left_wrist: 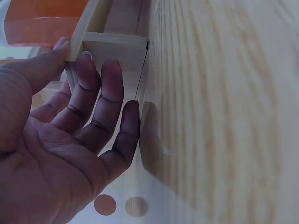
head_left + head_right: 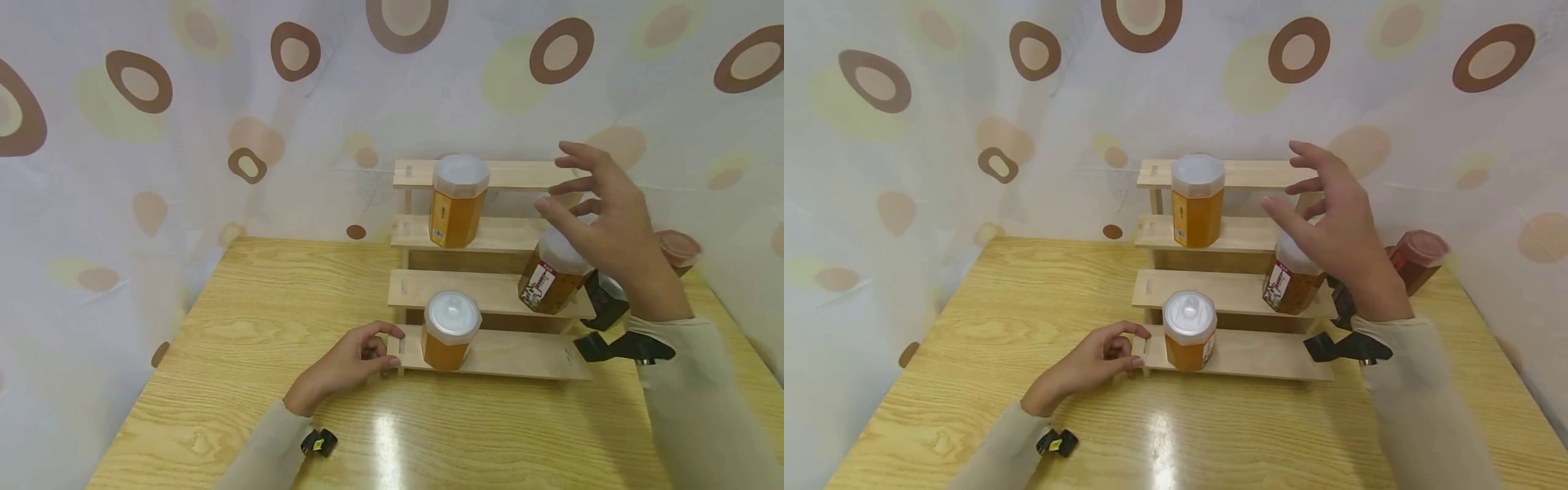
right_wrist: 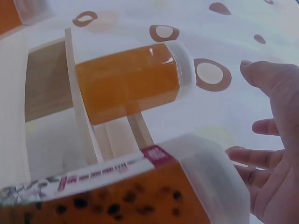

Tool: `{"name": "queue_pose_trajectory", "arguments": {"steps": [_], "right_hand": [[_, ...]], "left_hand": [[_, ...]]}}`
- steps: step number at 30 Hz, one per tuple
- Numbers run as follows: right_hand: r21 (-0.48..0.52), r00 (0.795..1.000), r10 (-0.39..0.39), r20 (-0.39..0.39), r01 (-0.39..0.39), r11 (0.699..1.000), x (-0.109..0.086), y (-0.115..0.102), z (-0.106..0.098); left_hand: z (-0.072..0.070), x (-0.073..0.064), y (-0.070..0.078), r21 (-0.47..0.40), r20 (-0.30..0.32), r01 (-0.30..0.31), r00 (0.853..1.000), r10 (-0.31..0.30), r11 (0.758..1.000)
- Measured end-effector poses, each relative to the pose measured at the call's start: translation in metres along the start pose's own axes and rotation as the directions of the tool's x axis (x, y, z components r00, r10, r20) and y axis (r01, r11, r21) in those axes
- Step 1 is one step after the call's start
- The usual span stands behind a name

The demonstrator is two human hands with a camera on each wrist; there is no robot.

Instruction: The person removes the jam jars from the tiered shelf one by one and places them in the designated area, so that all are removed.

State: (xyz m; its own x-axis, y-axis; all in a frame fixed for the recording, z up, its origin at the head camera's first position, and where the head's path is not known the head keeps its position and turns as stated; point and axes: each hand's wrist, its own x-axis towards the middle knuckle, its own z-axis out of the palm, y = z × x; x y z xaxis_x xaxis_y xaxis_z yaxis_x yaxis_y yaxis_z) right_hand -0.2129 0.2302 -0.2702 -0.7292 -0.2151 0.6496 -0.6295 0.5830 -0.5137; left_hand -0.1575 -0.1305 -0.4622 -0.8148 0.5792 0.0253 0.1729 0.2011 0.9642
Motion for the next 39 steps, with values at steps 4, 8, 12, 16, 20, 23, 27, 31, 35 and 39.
{"name": "queue_pose_trajectory", "arguments": {"steps": [4,8,12,16,20,23,27,31,35,39], "right_hand": [[0.010,1.000,0.009,0.029,-0.010,1.000,0.003,-0.005,0.007],[0.038,0.998,0.018,0.063,-0.020,0.999,0.007,-0.007,0.014],[0.074,0.995,0.024,0.093,-0.031,0.997,0.009,-0.011,0.023],[0.074,0.989,0.047,0.138,-0.057,0.996,0.011,-0.018,0.034],[0.067,0.985,0.067,0.160,-0.079,0.995,0.013,-0.022,0.046],[0.054,0.987,0.046,0.157,-0.055,0.997,0.014,-0.023,0.054],[0.038,0.986,0.023,0.165,-0.029,0.999,0.016,-0.025,0.062],[0.021,0.983,0.048,0.175,-0.053,0.998,0.017,-0.025,0.068],[0.022,0.981,0.075,0.176,-0.080,0.997,0.018,-0.026,0.075],[0.033,0.982,0.088,0.167,-0.094,0.995,0.019,-0.025,0.082]], "left_hand": [[0.000,0.000,-0.001,0.005,0.001,-0.003,1.000,0.003,1.000],[0.000,0.000,-0.001,0.006,0.001,-0.005,1.000,0.005,1.000],[0.000,0.000,-0.001,0.001,0.002,-0.006,1.000,0.006,1.000],[0.000,0.000,0.000,0.001,0.002,-0.006,1.000,0.006,1.000],[0.000,0.000,0.001,0.006,0.000,-0.002,1.000,0.002,1.000],[0.000,0.000,0.002,0.008,-0.001,-0.002,1.000,0.002,1.000],[0.001,0.000,0.002,0.010,0.002,-0.007,1.000,0.007,1.000],[0.001,0.000,0.003,0.015,0.004,-0.012,1.000,0.012,1.000],[0.001,0.000,0.004,0.013,0.006,-0.012,1.000,0.012,1.000],[0.000,0.000,0.004,0.014,0.004,-0.011,1.000,0.011,1.000]]}}
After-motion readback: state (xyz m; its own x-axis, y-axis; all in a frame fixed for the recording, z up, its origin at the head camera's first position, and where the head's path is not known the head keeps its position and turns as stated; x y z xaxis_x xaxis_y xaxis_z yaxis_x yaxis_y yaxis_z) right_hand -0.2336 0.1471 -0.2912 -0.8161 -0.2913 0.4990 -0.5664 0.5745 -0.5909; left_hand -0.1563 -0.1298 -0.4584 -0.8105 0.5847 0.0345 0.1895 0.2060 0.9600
